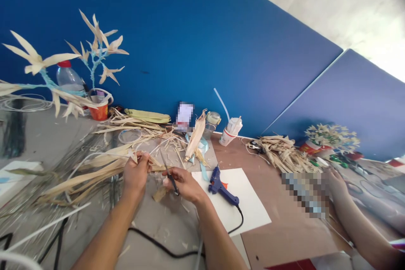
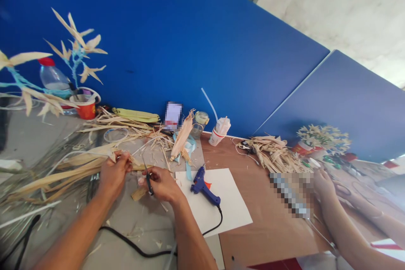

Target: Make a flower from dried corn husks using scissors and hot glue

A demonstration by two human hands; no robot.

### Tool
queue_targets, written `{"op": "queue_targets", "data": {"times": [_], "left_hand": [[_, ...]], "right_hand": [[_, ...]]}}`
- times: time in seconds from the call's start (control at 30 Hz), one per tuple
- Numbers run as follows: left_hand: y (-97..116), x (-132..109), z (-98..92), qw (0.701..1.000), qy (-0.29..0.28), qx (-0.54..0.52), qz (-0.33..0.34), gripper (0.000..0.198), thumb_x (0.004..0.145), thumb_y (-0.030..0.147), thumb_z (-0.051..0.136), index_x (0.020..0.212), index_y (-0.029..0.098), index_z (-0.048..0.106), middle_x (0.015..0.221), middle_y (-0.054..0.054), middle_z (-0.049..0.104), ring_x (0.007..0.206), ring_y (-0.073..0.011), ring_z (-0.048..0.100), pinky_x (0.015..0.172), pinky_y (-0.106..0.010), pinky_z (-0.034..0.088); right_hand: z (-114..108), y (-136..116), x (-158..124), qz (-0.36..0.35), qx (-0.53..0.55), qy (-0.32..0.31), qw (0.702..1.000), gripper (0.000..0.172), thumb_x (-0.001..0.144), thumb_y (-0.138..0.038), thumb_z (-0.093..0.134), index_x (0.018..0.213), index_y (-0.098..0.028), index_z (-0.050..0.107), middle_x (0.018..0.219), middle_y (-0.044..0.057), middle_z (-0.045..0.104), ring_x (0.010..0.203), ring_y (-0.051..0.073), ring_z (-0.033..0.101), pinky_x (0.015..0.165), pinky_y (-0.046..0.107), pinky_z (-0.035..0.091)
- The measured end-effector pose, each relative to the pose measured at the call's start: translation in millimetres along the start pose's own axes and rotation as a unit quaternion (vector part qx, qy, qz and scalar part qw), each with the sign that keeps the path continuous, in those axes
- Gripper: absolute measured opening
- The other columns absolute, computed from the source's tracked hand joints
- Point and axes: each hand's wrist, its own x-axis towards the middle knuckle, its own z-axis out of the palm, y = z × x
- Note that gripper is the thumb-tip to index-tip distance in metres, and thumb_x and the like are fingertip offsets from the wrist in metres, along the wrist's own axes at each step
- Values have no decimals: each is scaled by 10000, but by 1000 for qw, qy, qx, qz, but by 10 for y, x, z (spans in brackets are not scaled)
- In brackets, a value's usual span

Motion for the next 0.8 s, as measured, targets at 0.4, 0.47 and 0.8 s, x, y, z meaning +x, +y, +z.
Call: {"op": "queue_targets", "data": {"times": [0.4, 0.47, 0.8], "left_hand": [[-22, 12, -57, 993, 18, 109, 38, 256, 715, 421, 637, 675, 199, 516, 538, 51, 486, 441, -109, 419, 456, -237, 356], [-27, 16, -64, 992, 12, 120, 37, 275, 712, 444, 638, 675, 200, 516, 537, 49, 485, 439, -111, 412, 452, -238, 348], [7, 0, -42, 995, 1, 92, 39, 280, 700, 444, 660, 665, 200, 526, 521, 49, 468, 428, -102, 396, 428, -223, 323]], "right_hand": [[-101, -13, -57, -12, 21, -144, 989, 615, 683, -688, 653, 970, -146, 611, 647, -6, 582, 587, 109, 475, 544, 227, 327], [-96, -11, -52, -6, 22, -137, 990, 611, 674, -678, 669, 969, -147, 611, 644, -8, 580, 585, 107, 476, 540, 224, 325], [-77, -32, -75, -5, 34, -117, 993, 590, 668, -697, 655, 924, -167, 620, 611, -22, 572, 544, 91, 437, 508, 214, 281]]}}
